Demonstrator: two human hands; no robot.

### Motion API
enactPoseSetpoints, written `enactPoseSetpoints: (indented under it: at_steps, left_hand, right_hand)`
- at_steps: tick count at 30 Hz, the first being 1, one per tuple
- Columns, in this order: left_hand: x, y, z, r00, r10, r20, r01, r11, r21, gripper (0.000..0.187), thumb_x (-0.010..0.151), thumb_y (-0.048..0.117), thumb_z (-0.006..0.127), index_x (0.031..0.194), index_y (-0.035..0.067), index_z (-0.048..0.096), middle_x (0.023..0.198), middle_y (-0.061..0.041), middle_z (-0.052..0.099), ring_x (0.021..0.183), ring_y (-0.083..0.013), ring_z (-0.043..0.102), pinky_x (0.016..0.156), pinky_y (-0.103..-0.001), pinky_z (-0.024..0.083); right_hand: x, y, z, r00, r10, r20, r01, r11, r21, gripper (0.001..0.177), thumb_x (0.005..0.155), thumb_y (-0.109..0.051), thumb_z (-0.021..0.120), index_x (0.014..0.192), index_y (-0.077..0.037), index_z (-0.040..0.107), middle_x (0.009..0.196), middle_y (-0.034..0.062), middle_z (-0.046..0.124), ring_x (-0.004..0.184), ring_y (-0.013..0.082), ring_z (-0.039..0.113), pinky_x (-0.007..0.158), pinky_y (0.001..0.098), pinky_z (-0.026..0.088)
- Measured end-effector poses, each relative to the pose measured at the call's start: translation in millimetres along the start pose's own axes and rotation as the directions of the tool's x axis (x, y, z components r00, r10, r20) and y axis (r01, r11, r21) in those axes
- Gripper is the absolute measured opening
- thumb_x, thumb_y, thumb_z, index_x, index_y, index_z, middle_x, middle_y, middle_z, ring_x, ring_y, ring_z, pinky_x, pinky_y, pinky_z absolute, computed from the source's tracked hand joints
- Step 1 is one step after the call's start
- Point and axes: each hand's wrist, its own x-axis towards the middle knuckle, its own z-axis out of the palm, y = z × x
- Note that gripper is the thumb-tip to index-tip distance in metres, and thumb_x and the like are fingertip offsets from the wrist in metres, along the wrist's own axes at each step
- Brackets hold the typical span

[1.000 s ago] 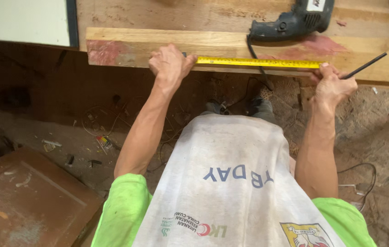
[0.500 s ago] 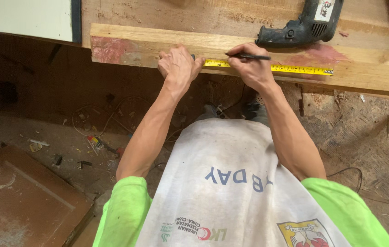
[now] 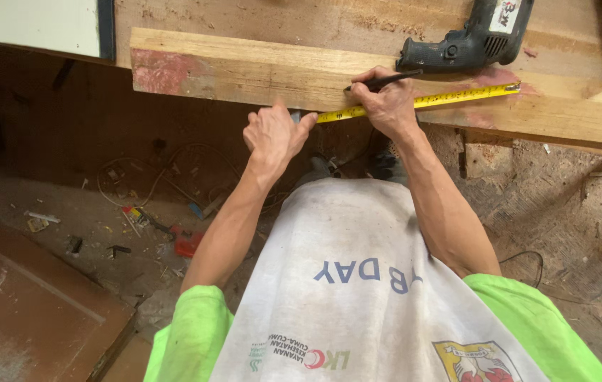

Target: The person marks a wooden plank with a ruler and pencil, then uses a corded drill to make multiple holes along the plank. They measure and mark additional points with a tape measure before drilling more holes. The plank remains on the workbench throughout.

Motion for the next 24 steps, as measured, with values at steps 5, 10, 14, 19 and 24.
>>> enactPoseSetpoints:
  at_steps: [5,10,14,19,24]
  left_hand:
    - [-8,0,0,0.992,-0.073,0.103,0.084,0.99,-0.109,0.067,0.083,0.058,0.074,0.103,-0.006,0.07,0.084,-0.028,0.072,0.085,-0.0429,0.072,0.071,-0.054,0.058]
    - [-12,0,-2,0.987,-0.103,0.124,0.118,0.985,-0.125,0.066,0.081,0.059,0.074,0.102,-0.004,0.072,0.091,-0.027,0.073,0.092,-0.0425,0.072,0.081,-0.052,0.057]
    - [-10,-1,-1,0.975,-0.111,0.193,0.14,0.979,-0.147,0.065,0.082,0.06,0.072,0.103,-0.001,0.073,0.094,-0.026,0.073,0.095,-0.0406,0.072,0.086,-0.051,0.056]
    - [-15,-16,21,0.931,0.01,0.366,0.078,0.971,-0.226,0.051,0.091,0.058,0.061,0.109,0.013,0.079,0.095,-0.013,0.077,0.099,-0.0318,0.07,0.092,-0.051,0.046]
    - [-20,-22,53,0.964,0.189,0.187,0.11,0.355,-0.929,0.036,0.102,0.036,0.058,0.114,0.006,0.073,0.099,-0.003,0.075,0.089,-0.0113,0.067,0.08,-0.029,0.056]
  right_hand:
    - [1,-2,1,0.999,-0.041,-0.029,0.037,0.994,-0.105,0.012,0.091,-0.011,0.076,0.098,-0.001,0.076,0.082,0.0051,0.073,0.072,0.0099,0.065,0.063,0.0242,0.052]
    - [-5,0,2,0.997,-0.074,-0.038,0.072,0.996,-0.058,0.012,0.091,-0.011,0.074,0.096,0.0,0.074,0.085,0.0044,0.073,0.075,0.0093,0.068,0.066,0.0231,0.055]
    - [3,-2,3,1.0,-0.017,-0.014,0.016,0.996,-0.089,0.012,0.089,-0.01,0.074,0.095,0.001,0.075,0.083,0.0058,0.073,0.072,0.0103,0.068,0.064,0.0238,0.054]
    - [-16,-35,-23,0.997,0.007,-0.078,0.003,0.991,0.137,0.02,0.104,-0.021,0.069,0.105,-0.001,0.07,0.088,0.0064,0.071,0.077,0.0123,0.069,0.073,0.0261,0.061]
    - [-69,-76,-53,0.955,-0.113,-0.276,0.217,0.898,0.383,0.037,0.113,-0.045,0.05,0.127,-0.01,0.054,0.092,0.0044,0.07,0.08,0.0168,0.068,0.077,0.0327,0.061]
